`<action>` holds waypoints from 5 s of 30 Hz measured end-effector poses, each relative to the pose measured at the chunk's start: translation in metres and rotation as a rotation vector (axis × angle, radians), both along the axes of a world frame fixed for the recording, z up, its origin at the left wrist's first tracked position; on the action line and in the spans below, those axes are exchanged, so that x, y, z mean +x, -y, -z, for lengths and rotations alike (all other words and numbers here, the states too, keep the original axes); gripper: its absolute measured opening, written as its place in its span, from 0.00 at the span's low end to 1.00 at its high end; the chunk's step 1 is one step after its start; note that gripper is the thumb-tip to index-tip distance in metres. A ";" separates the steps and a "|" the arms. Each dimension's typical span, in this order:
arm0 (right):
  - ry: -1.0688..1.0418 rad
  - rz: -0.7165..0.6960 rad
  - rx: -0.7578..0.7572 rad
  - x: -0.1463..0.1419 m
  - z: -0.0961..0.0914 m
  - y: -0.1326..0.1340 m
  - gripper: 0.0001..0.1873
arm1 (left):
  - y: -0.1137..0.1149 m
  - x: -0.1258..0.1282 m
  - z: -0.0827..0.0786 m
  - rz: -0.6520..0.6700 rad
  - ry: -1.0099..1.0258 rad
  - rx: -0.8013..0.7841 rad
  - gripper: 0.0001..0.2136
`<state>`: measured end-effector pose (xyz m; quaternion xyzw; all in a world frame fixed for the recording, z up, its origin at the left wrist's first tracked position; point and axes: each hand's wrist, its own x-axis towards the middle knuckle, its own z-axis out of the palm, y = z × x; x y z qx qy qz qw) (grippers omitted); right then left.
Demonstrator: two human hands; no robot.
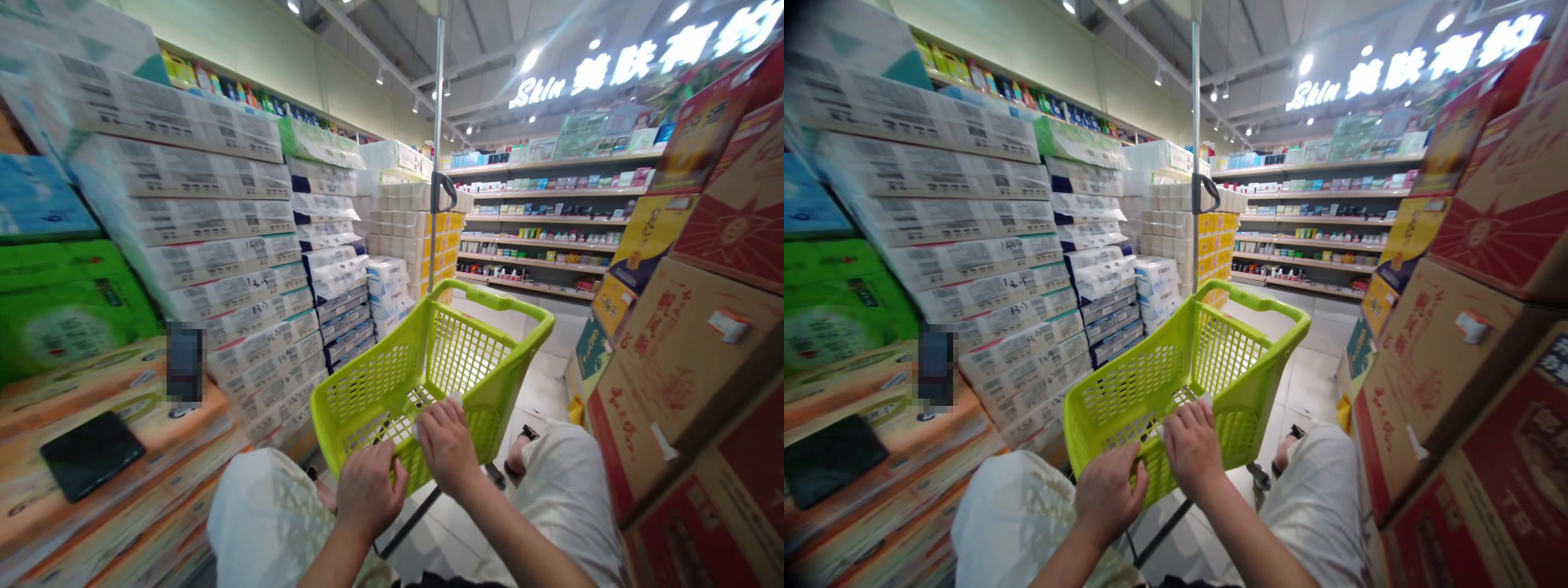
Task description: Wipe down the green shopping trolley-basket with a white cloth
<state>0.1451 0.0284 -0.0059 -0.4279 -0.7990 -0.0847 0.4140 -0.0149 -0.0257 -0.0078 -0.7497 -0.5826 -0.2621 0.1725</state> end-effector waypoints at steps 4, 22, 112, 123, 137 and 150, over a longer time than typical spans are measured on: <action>0.078 -0.134 -0.005 -0.013 0.005 0.008 0.06 | 0.000 -0.003 0.002 0.020 0.010 0.002 0.07; 0.085 -0.086 0.031 0.014 -0.002 -0.007 0.08 | 0.000 -0.004 0.003 0.009 0.013 0.011 0.06; 0.076 -0.108 0.000 0.002 0.000 0.005 0.09 | 0.002 -0.001 -0.002 0.006 0.009 -0.038 0.07; 0.030 0.019 -0.004 -0.001 0.000 0.003 0.09 | 0.000 0.001 -0.005 -0.016 0.005 -0.070 0.08; 0.152 0.250 0.053 0.075 -0.025 -0.040 0.10 | -0.009 -0.009 -0.005 -0.008 0.007 -0.073 0.10; 0.003 0.247 0.041 0.017 -0.013 -0.007 0.09 | -0.016 0.017 -0.025 0.056 0.052 -0.015 0.16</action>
